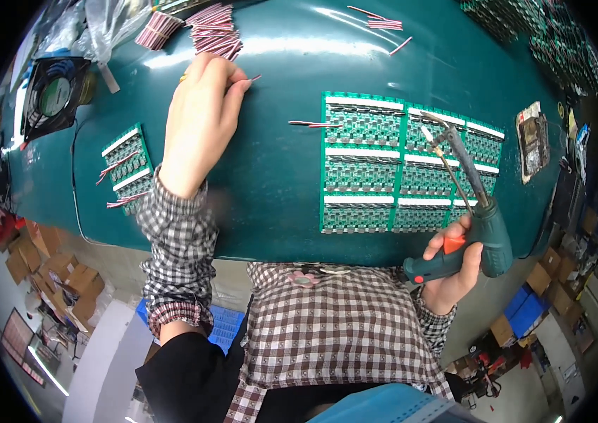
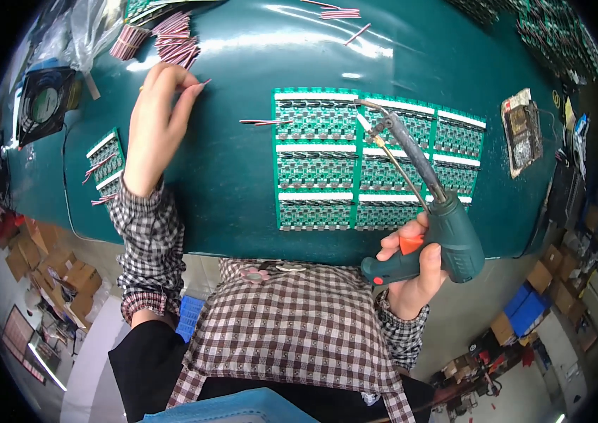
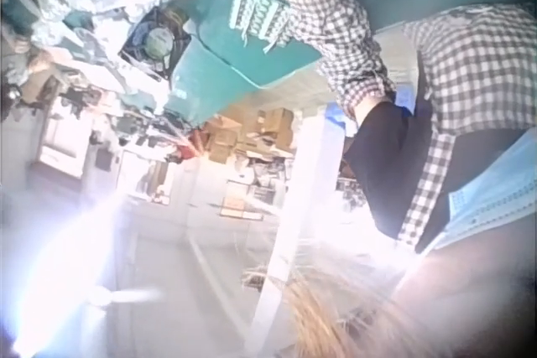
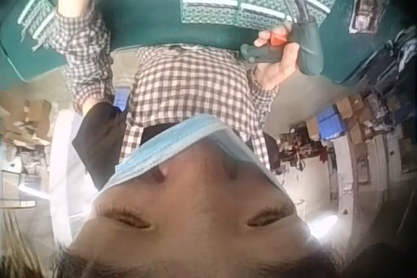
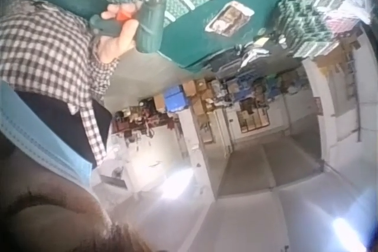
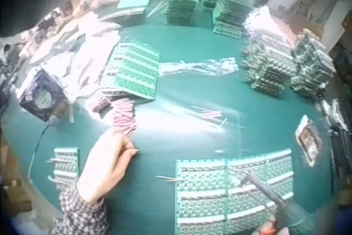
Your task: The person solders wires onto circuit boards by picking up wires by hand, positioning them on the board, and soldering them in place using a soldering iron.
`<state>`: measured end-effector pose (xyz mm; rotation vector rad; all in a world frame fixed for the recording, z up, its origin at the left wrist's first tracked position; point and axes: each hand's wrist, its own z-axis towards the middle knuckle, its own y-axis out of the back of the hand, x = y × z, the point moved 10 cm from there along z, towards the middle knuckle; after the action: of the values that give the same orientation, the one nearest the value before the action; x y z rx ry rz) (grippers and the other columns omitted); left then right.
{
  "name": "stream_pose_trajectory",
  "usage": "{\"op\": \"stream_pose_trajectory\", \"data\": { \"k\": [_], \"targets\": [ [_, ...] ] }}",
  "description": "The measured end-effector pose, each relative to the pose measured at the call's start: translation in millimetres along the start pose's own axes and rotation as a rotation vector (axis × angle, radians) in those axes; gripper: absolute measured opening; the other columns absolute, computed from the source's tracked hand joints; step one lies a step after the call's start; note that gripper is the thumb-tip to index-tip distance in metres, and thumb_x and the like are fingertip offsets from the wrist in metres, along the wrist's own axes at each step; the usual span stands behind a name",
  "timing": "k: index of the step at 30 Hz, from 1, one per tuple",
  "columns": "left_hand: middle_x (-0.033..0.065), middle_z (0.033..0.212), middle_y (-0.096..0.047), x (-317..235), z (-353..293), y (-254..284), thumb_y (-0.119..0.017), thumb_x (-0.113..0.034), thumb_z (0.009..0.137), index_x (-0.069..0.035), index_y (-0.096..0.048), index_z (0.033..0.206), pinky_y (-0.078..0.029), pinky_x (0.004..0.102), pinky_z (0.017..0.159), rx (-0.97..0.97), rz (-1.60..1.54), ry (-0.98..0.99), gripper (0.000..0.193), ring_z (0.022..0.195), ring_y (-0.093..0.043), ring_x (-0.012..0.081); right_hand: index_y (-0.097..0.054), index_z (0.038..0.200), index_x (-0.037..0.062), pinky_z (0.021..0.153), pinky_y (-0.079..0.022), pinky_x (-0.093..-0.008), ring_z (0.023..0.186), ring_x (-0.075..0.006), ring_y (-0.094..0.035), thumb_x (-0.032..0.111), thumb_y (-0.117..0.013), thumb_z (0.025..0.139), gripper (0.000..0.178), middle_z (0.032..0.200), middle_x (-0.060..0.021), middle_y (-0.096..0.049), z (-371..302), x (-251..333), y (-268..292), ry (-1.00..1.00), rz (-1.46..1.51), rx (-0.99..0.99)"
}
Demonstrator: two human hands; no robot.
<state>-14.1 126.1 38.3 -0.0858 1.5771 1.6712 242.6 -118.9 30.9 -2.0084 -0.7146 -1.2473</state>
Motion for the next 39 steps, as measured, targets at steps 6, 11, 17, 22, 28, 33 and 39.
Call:
{"op": "stream_pose_trajectory", "data": {
  "k": [6, 11, 17, 22, 28, 33, 39],
  "targets": [
    [0.0051, 0.075, -0.057, -44.3, -15.7, -12.3, -0.061, 0.000, 0.081, 0.000, -0.055, 0.085, -0.044, 0.0225, 0.059, 0.030, -0.291, 0.137, 0.007, 0.066, -0.055, 0.0102, -0.043, 0.116, -0.0017, 0.054, -0.049, -0.0266, 0.073, -0.0174, -0.057, 0.034, -0.049, 0.091, 0.044, 0.090, -0.0083, -0.056, 8.5, -3.6, -3.0, -0.018, -0.009, -0.005],
    [0.0090, 0.079, -0.055, -76.3, -36.9, -22.0, -0.060, 0.001, 0.069, -0.003, -0.057, 0.088, -0.047, 0.0309, 0.059, -0.015, -0.144, -0.139, 0.019, 0.070, -0.057, 0.0241, -0.044, 0.115, -0.0018, 0.054, -0.049, -0.0266, 0.072, -0.0175, -0.057, 0.035, -0.050, 0.090, 0.045, 0.090, -0.0086, -0.056, 12.1, -1.9, -4.4, -0.026, -0.030, 0.016],
    [0.0083, 0.081, -0.055, -70.0, -66.1, -37.3, -0.059, 0.001, 0.063, 0.000, -0.060, 0.094, -0.048, 0.0297, 0.059, 0.060, -0.070, -0.166, 0.031, 0.070, -0.058, 0.0220, -0.043, 0.114, -0.0015, 0.053, -0.049, -0.0260, 0.071, -0.0170, -0.057, 0.035, -0.051, 0.090, 0.045, 0.090, -0.0087, -0.056, 16.6, -3.5, -4.0, -0.035, -0.010, 0.024],
    [0.0081, 0.079, -0.056, -86.1, -59.7, -28.3, -0.060, 0.003, 0.060, 0.002, -0.061, 0.091, -0.049, 0.0284, 0.058, -0.040, -0.216, -0.152, 0.031, 0.070, -0.059, 0.0213, -0.045, 0.113, -0.0061, 0.054, -0.054, -0.0293, 0.069, -0.0208, -0.062, 0.033, -0.056, 0.087, 0.049, 0.089, -0.0123, -0.056, 16.0, -2.6, -4.7, -0.034, 0.012, -0.003],
    [0.0086, 0.086, -0.056, -141.5, -60.3, -20.1, -0.065, 0.013, 0.060, 0.003, -0.064, 0.094, -0.053, 0.0278, 0.065, -0.159, -0.412, -0.393, 0.036, 0.076, -0.062, 0.0217, -0.048, 0.114, -0.0043, 0.062, -0.053, -0.0290, 0.077, -0.0210, -0.061, 0.014, -0.060, 0.082, 0.039, 0.094, -0.0116, -0.057, 31.3, 6.4, -69.3, 0.034, -0.176, 0.111],
    [0.0084, 0.088, -0.058, -147.8, -68.0, -25.7, -0.066, 0.011, 0.057, 0.001, -0.065, 0.095, -0.052, 0.0276, 0.064, -0.136, -0.440, -0.409, 0.039, 0.076, -0.062, 0.0208, -0.049, 0.112, -0.0045, 0.064, -0.053, -0.0302, 0.075, -0.0199, -0.061, -0.001, -0.064, 0.075, 0.040, 0.091, -0.0113, -0.057, 37.6, 4.0, -75.3, 0.086, -0.310, 0.134],
    [0.0085, 0.087, -0.059, -136.6, -60.9, -39.4, -0.067, 0.009, 0.063, 0.001, -0.064, 0.089, -0.051, 0.0280, 0.063, -0.025, -0.589, -0.259, 0.028, 0.073, -0.061, 0.0206, -0.050, 0.109, -0.0045, 0.064, -0.052, -0.0293, 0.072, -0.0191, -0.061, -0.006, -0.064, 0.073, 0.039, 0.087, -0.0109, -0.057, 39.4, 1.8, -73.7, 0.063, -0.275, 0.128]
  ]
}}
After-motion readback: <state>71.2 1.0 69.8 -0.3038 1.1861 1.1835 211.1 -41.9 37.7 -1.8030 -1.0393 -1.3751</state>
